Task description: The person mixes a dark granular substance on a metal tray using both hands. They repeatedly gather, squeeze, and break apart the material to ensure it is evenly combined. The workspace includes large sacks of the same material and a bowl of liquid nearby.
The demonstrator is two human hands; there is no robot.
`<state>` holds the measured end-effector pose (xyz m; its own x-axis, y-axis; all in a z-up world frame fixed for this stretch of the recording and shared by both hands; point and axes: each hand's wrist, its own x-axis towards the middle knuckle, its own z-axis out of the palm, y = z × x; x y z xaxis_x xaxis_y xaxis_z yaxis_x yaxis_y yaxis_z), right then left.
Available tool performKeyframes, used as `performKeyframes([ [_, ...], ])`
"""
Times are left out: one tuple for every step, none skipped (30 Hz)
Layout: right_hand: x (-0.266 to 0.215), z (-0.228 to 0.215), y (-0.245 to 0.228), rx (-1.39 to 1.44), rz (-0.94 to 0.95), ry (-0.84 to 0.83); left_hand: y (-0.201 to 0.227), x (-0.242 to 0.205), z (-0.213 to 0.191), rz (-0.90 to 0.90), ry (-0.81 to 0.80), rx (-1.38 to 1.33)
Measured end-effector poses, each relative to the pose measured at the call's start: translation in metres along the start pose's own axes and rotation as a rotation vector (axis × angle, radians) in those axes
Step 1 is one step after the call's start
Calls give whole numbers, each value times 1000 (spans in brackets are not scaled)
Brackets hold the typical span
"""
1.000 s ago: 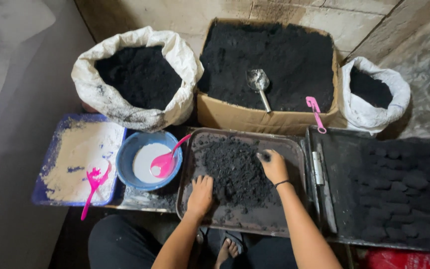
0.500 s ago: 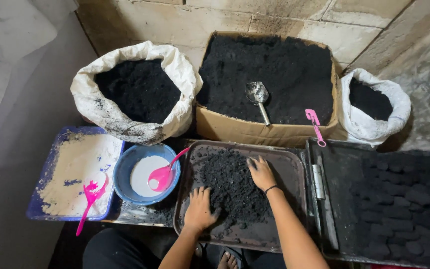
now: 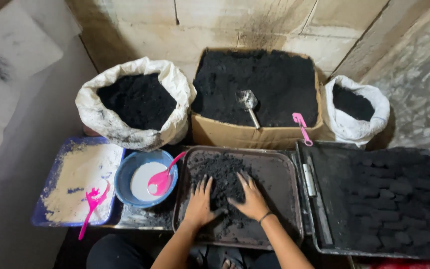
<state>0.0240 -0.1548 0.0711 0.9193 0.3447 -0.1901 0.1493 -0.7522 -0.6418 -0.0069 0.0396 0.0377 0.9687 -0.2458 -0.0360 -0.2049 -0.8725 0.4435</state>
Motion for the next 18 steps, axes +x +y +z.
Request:
performKeyframes([
  [-4, -5, -1, -2, -11, 6, 0, 2, -3, 1, 11, 6],
  [-8, -9, -3, -19, -82, 1, -1, 3, -6, 2, -47, 11],
  [-15, -12, -4, -34, -146, -11, -1, 2, -8, 2, -115, 12],
  [-18, -14, 1, -34, -149, -11, 0, -1, -15, 0, -113, 13],
  [-22, -13, 7, -43, -135, -1, 2, -4, -20, 22, -121, 22],
  [-27, -13, 13, -52, -120, 9, 3, -8, -26, 45, -129, 31],
  [-32, -12, 20, -51, -124, 12, 4, -12, -30, 45, -126, 35],
  [-36, -12, 26, -137, -31, -52, 4, -15, -34, 26, -202, 119],
  [-40, -11, 33, -223, 62, -112, 4, -18, -39, 8, -275, 204],
  [-38, -12, 31, -224, 56, -105, 4, -19, -46, 9, -268, 210],
  [-41, -12, 29, -245, 155, -200, 5, -21, -51, -46, -365, 217],
  [-43, -13, 28, -265, 253, -296, 7, -23, -56, -100, -462, 223],
  [-41, -7, 31, -263, 256, -294, 6, -22, -54, -97, -463, 225],
  [-38, -2, 34, -274, 246, -254, 5, -22, -52, -98, -444, 209],
  [-36, 4, 38, -285, 236, -215, 4, -22, -50, -100, -426, 192],
  [-31, 6, 37, -282, 240, -215, -3, -17, -38, -98, -429, 193],
  [-29, 9, 37, -280, 195, -170, -10, -15, -25, -73, -331, 176],
  [-26, 11, 36, -277, 150, -126, -16, -12, -13, -49, -232, 158],
])
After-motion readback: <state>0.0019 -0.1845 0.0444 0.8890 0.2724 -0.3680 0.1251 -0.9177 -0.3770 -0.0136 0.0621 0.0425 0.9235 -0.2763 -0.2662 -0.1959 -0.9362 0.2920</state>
